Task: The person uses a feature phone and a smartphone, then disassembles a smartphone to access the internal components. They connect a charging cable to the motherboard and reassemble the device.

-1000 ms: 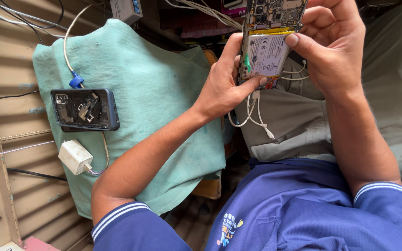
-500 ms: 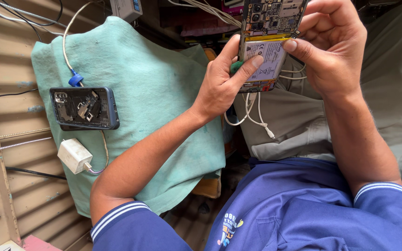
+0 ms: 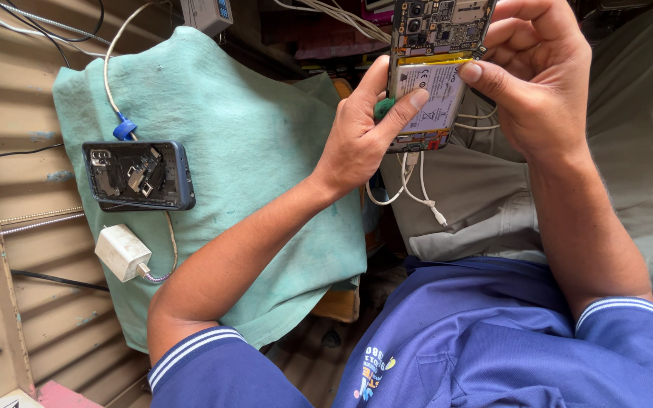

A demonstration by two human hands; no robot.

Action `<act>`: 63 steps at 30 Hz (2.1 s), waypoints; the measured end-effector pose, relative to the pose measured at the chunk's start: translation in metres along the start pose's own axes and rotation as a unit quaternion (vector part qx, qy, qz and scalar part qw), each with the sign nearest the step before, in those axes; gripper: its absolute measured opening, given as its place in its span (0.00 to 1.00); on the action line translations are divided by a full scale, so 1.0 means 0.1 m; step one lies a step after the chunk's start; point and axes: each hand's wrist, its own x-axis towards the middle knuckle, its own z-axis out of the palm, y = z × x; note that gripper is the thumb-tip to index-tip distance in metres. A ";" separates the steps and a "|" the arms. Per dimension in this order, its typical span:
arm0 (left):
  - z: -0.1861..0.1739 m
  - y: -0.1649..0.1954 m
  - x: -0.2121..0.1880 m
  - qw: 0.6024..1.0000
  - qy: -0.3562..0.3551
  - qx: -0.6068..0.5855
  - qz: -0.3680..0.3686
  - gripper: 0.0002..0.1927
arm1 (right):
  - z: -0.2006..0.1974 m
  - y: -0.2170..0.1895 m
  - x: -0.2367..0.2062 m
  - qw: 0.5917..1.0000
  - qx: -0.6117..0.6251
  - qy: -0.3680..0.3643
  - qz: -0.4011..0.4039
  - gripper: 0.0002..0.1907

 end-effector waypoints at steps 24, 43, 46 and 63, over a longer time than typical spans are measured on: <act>0.04 0.02 0.00 0.996 -0.014 0.081 -0.029 0.16 | 0.04 0.06 0.01 0.998 0.040 0.033 0.020 0.17; -0.19 -0.01 0.08 0.998 0.054 -0.034 -0.021 0.14 | 0.15 0.32 -0.09 0.994 -0.081 -0.061 0.048 0.14; -0.18 -0.01 0.08 0.998 0.053 -0.037 -0.019 0.14 | 0.14 0.31 -0.10 0.993 -0.086 -0.064 0.043 0.14; -0.20 -0.01 0.09 0.999 0.050 -0.023 0.000 0.14 | 0.11 0.30 -0.09 0.994 -0.056 -0.083 0.043 0.16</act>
